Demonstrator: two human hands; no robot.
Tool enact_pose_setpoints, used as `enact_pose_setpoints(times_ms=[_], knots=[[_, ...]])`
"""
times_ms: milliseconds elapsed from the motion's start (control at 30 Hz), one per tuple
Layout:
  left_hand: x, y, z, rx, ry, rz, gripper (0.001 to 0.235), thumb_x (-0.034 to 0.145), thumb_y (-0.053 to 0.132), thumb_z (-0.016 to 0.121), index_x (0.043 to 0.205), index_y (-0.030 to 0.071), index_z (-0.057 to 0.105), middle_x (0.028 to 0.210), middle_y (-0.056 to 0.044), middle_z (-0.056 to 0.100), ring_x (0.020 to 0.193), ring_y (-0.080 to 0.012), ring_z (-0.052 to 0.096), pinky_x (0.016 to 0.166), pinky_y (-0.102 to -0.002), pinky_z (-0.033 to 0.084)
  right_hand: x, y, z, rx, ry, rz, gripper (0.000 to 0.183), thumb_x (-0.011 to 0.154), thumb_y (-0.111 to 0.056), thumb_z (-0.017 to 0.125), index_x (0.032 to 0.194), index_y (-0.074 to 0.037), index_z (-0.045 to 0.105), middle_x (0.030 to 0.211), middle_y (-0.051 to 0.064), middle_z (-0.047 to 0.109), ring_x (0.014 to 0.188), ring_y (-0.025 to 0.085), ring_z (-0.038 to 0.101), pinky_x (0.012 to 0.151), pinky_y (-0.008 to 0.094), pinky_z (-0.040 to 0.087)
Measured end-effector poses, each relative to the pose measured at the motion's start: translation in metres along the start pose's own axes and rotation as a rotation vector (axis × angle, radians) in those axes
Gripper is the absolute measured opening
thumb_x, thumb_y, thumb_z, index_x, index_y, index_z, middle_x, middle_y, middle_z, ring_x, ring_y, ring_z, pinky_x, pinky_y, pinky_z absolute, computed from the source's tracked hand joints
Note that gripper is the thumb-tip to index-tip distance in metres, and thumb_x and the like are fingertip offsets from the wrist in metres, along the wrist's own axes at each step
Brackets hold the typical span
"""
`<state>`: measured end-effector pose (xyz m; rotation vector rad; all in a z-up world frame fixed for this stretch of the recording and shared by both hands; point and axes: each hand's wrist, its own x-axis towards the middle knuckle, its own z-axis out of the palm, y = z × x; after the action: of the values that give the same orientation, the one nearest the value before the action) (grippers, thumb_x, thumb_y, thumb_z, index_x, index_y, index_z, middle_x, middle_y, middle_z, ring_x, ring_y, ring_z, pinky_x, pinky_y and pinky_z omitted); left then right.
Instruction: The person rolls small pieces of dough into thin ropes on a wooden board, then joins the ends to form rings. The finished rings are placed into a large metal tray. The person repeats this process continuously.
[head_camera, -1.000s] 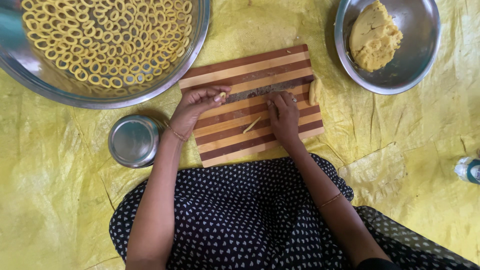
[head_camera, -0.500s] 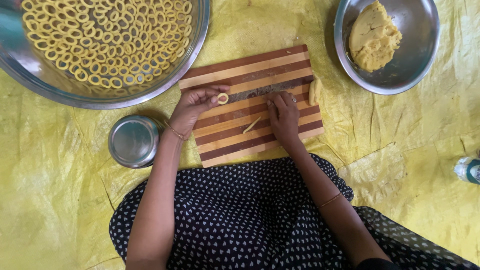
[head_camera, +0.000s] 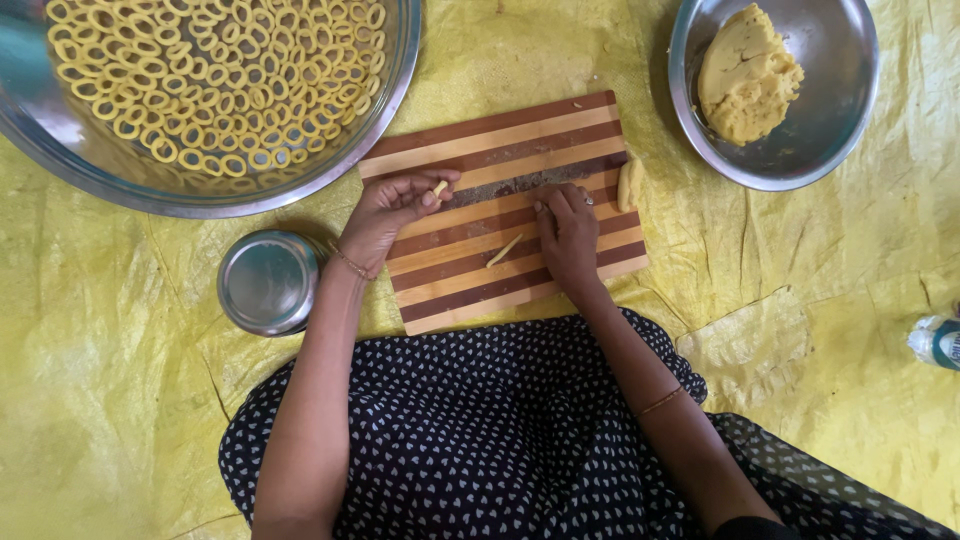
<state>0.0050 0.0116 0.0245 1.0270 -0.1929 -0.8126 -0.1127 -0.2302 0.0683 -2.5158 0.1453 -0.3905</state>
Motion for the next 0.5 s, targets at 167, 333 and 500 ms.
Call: enact_pose_setpoints(times_ms=[167,333,500], knots=[[0.003,-0.009,-0.005,-0.013,-0.007,0.026,0.024,0.098,0.012,0.069,0.120,0.003,0.072,0.131,-0.006,0.072,0.112,-0.0126,0.068,0.103,-0.031,0.056,0.000,0.002,0.001,0.007,0.008,-0.012,0.010,0.097,0.001,0.062,0.104,-0.004,0.067,0.108,0.012,0.067,0.100,0.035,0.063,0.092,0.046,0.047],[0.007,-0.017,-0.006,0.059,0.024,0.018,0.023,0.097,0.015,0.069,0.117,0.004,0.072,0.131,-0.007,0.070,0.108,-0.0142,0.070,0.100,-0.031,0.057,0.003,-0.007,-0.003,0.004,0.001,0.030,0.010,0.098,0.000,0.062,0.105,-0.004,0.068,0.106,0.012,0.068,0.099,0.035,0.064,0.087,0.045,0.050],[0.005,-0.012,0.002,0.311,0.029,0.158,0.016,0.095,0.011,0.071,0.109,0.003,0.072,0.132,-0.005,0.069,0.114,-0.0134,0.068,0.099,-0.029,0.059,0.002,-0.043,0.000,-0.008,-0.027,0.140,0.018,0.101,-0.005,0.063,0.116,-0.008,0.072,0.113,0.009,0.073,0.105,0.026,0.068,0.090,0.039,0.055]])
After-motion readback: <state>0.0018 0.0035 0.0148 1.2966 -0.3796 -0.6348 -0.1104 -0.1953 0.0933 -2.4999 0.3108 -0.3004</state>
